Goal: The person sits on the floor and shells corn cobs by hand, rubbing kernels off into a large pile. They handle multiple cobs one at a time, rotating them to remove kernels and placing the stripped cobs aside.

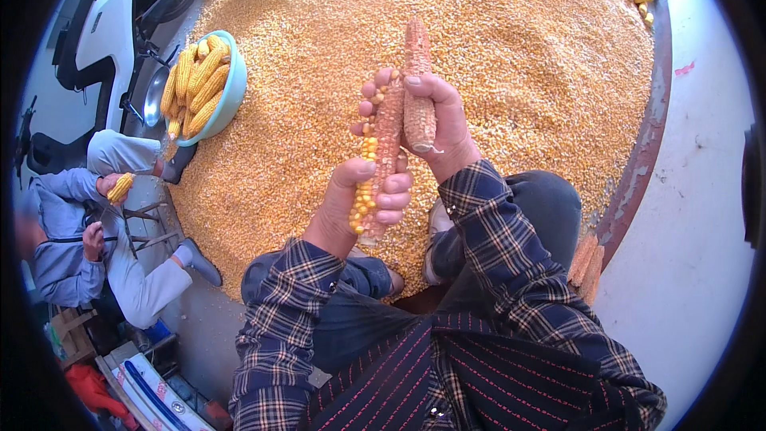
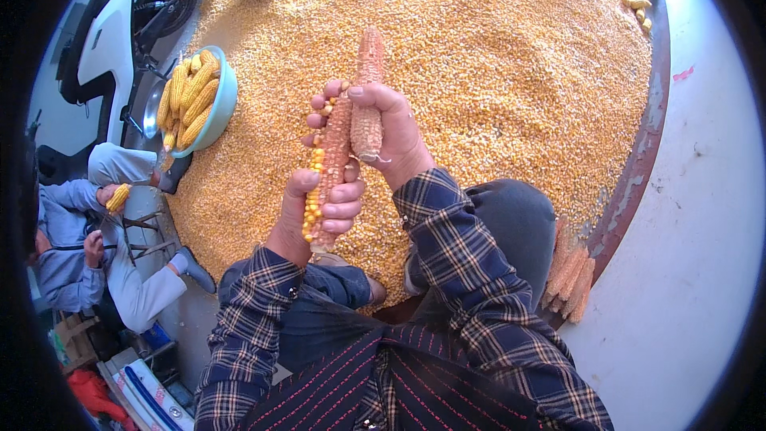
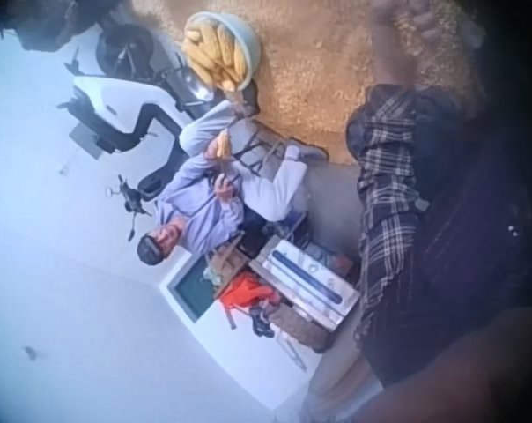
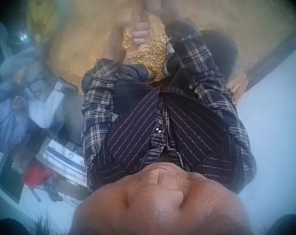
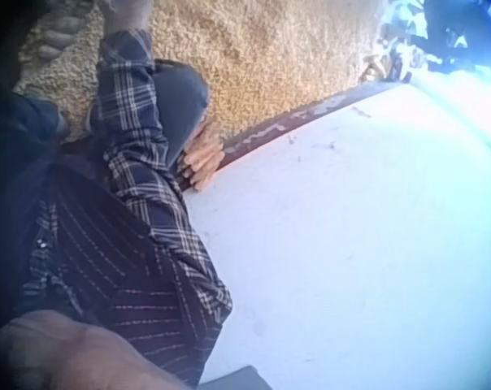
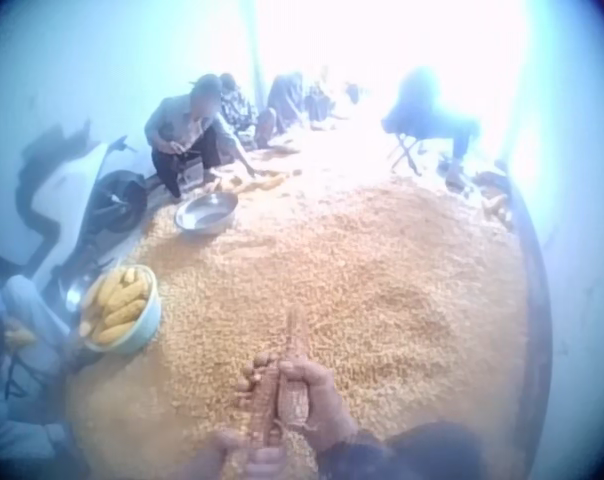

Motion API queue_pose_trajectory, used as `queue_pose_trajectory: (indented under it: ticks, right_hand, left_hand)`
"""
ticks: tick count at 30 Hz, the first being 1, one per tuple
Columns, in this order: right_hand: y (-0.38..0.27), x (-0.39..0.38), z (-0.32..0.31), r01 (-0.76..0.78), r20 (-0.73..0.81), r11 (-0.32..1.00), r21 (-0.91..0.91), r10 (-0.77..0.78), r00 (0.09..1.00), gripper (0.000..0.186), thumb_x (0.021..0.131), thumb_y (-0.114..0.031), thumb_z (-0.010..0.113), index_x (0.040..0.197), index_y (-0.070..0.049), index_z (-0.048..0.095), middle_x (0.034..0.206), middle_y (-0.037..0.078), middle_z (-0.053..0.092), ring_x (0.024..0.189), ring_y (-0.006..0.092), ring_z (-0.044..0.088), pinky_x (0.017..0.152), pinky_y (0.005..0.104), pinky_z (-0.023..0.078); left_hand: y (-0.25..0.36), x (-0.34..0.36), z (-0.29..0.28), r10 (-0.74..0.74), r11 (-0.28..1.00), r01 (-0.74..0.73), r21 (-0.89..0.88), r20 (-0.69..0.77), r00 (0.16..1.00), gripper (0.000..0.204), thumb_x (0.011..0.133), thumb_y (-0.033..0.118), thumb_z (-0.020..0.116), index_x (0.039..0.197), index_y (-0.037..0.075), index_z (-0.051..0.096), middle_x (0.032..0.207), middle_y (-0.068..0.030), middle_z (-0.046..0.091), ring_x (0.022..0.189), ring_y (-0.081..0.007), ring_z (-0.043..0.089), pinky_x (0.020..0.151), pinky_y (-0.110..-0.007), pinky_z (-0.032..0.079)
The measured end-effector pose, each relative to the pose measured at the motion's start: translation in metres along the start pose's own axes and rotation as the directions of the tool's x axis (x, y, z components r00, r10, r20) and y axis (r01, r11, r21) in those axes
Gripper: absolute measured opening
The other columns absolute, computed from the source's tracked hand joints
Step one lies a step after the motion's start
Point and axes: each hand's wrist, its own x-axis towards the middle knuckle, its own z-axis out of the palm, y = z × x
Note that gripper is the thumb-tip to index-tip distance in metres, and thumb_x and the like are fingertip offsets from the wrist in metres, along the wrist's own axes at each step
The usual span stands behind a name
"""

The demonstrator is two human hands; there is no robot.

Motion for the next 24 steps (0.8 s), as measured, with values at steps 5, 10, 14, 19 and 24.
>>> queue_pose_trajectory:
  ticks: [5,10,14,19,24]
  right_hand:
    - [0.000,-0.002,0.002,0.016,-0.029,0.992,-0.126,-0.019,0.999,0.023,0.078,-0.020,0.056,0.094,-0.004,0.053,0.090,0.012,0.056,0.075,0.0241,0.058,0.073,0.0469,0.051]
    - [0.006,0.009,-0.005,-0.125,-0.338,0.566,-0.815,-0.288,0.896,0.016,0.072,-0.007,0.062,0.086,-0.003,0.056,0.081,0.008,0.059,0.068,0.0169,0.057,0.063,0.0323,0.047]
    - [-0.013,0.006,-0.009,0.095,-0.268,0.625,-0.775,-0.460,0.847,0.022,0.071,-0.006,0.063,0.091,-0.002,0.057,0.081,0.005,0.058,0.069,0.0135,0.056,0.062,0.0271,0.044]
    - [-0.026,-0.002,0.003,0.106,-0.217,0.503,-0.858,-0.541,0.812,0.032,0.070,-0.008,0.068,0.099,-0.003,0.056,0.079,0.001,0.055,0.068,0.0100,0.052,0.061,0.0263,0.043]
    - [-0.019,-0.002,0.004,0.073,-0.130,0.343,-0.937,-0.533,0.836,0.025,0.074,-0.010,0.071,0.094,-0.003,0.058,0.074,-0.004,0.055,0.065,0.0056,0.050,0.055,0.0237,0.041]
  left_hand:
    - [-0.004,-0.002,0.004,0.008,0.993,0.004,0.114,-0.097,0.995,0.035,0.074,0.022,0.065,0.100,0.005,0.049,0.075,-0.0037,0.048,0.061,-0.0123,0.049,0.050,-0.025,0.044]
    - [0.005,0.013,-0.022,0.755,-0.011,0.220,0.975,-0.136,0.642,0.042,0.066,0.023,0.074,0.094,0.002,0.051,0.078,-0.0088,0.059,0.068,-0.0200,0.059,0.058,-0.033,0.048]
    - [0.009,0.012,0.006,0.807,-0.222,0.503,0.836,-0.132,0.575,0.046,0.065,0.025,0.074,0.099,0.003,0.053,0.081,-0.0170,0.062,0.076,-0.0263,0.064,0.069,-0.037,0.050]
    - [0.021,0.003,-0.013,0.809,0.257,-0.097,0.962,-0.159,0.566,0.031,0.091,0.034,0.057,0.106,0.007,0.048,0.082,-0.0051,0.057,0.072,-0.0150,0.058,0.063,-0.031,0.051]
    - [0.034,0.002,-0.006,0.685,0.663,-0.430,0.612,-0.265,0.679,0.053,0.095,0.055,0.030,0.108,0.007,0.049,0.085,-0.0079,0.058,0.077,-0.0202,0.060,0.069,-0.038,0.053]
